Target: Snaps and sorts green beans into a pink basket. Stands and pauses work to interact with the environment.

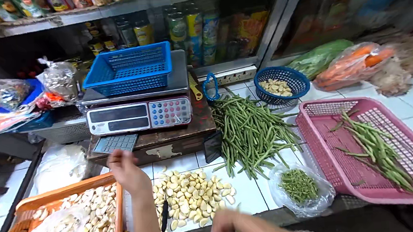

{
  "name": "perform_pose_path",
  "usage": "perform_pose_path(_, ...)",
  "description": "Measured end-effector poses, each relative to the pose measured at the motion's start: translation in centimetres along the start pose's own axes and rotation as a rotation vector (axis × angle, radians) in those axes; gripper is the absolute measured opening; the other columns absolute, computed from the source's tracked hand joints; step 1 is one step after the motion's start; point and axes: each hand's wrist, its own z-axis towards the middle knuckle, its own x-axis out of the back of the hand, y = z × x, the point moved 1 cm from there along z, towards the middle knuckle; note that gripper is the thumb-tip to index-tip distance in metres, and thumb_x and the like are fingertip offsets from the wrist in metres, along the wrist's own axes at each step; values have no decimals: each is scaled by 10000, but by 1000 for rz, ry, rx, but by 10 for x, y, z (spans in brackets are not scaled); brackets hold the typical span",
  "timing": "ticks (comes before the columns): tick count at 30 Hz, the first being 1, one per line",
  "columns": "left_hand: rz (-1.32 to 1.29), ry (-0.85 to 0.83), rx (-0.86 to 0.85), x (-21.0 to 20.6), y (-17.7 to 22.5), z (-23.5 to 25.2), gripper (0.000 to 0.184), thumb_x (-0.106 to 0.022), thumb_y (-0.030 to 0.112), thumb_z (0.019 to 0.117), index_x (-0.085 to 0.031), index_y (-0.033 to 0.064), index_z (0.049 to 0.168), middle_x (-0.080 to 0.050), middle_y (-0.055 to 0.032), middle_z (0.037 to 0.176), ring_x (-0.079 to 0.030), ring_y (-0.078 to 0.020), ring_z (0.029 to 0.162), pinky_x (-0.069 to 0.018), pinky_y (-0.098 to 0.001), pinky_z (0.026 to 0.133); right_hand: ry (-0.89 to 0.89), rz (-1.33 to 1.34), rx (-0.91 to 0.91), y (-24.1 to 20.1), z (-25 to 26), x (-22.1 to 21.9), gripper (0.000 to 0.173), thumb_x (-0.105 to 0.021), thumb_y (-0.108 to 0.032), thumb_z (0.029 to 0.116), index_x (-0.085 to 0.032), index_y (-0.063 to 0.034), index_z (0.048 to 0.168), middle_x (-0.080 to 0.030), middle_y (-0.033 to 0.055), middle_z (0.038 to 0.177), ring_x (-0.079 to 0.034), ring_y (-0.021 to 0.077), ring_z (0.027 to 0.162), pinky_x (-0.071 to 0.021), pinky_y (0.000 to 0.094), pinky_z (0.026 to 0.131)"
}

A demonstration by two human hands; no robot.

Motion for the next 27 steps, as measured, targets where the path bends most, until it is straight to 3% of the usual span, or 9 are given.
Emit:
perform_pose_path(3, 174, -742, -275, -16, 12, -109, 248, -591, 109, 978, -664, -113, 1061, -714, -94, 1045, -654, -18, 964, -518, -187, 872, 260, -378, -353, 44, -38, 34, 419, -487, -254, 1026, -526, 77, 1279, -609, 121, 1017, -589, 96, 850, -505, 243, 727)
perform_pose_path(6, 232, -1003, -418, -40, -2, -176, 247, -628, 122, 968, -732, -68, 1088, -724, -201, 1044, -707, -194, 981, -551, -249, 889, 333, -388, -526, 53, -74, 55, 463, -423, -90, 922, -458, 91, 1347, -561, 59, 978, -529, 33, 840, -456, 190, 743)
perform_pose_path(9, 215, -1045, -470, -64, -10, -206, 188, -635, 60, 940, -746, -71, 1018, -732, -184, 946, -716, -209, 899, -548, -223, 876, 311, -397, -595, 45, -95, 70, 481, -452, 0, 897, -437, 110, 1365, -596, 140, 1026, -603, 134, 890, -519, 271, 795)
perform_pose_path(12, 244, -1035, -582, -91, -6, -225, 174, -626, 100, 944, -746, -27, 949, -706, -134, 850, -684, -166, 813, -538, -182, 808, 304, -503, -514, 35, -116, 93, 437, -503, 56, 871, -493, 111, 1305, -592, 222, 1108, -623, 198, 844, -537, 291, 727)
perform_pose_path(16, 316, -991, -716, -132, 0, -251, 190, -579, 122, 952, -728, 19, 893, -694, -108, 822, -669, -168, 811, -528, -199, 790, 421, -646, -273, 32, -155, 135, 150, -613, -56, 921, -643, 52, 1020, -638, 195, 1055, -634, 93, 856, -513, 127, 765)
perform_pose_path(19, 434, -1003, -778, -166, 8, -281, 200, -574, 132, 956, -738, 22, 925, -712, -108, 848, -685, -205, 808, -547, -256, 772, 490, -874, -188, 25, -186, 170, 108, -651, -109, 867, -725, -31, 865, -705, 118, 909, -674, 178, 871, -535, 211, 815)
perform_pose_path(22, 617, -1014, -938, -201, 21, -315, 170, -605, 112, 925, -749, 20, 930, -714, -120, 862, -700, -255, 789, -558, -328, 722, 497, -1083, -107, 19, -214, 201, 125, -622, -82, 856, -733, -68, 802, -712, 83, 826, -659, 245, 802, -530, 305, 750)
perform_pose_path(25, 770, -1006, -1126, -229, 30, -343, 117, -627, 74, 862, -735, 32, 855, -699, -99, 810, -682, -251, 732, -535, -339, 664, 448, -1140, -49, 12, -236, 226, 117, -617, -22, 829, -716, -38, 769, -705, 106, 786, -679, 237, 729, -554, 270, 675)
perform_pose_path(27, 735, -976, -1137, -242, 28, -356, 132, -601, 68, 859, -726, 30, 840, -693, -93, 786, -667, -242, 708, -516, -339, 649, 432, -1059, -27, 8, -249, 241, 114, -612, -9, 829, -716, -23, 784, -716, 118, 805, -695, 216, 761, -557, 234, 723)
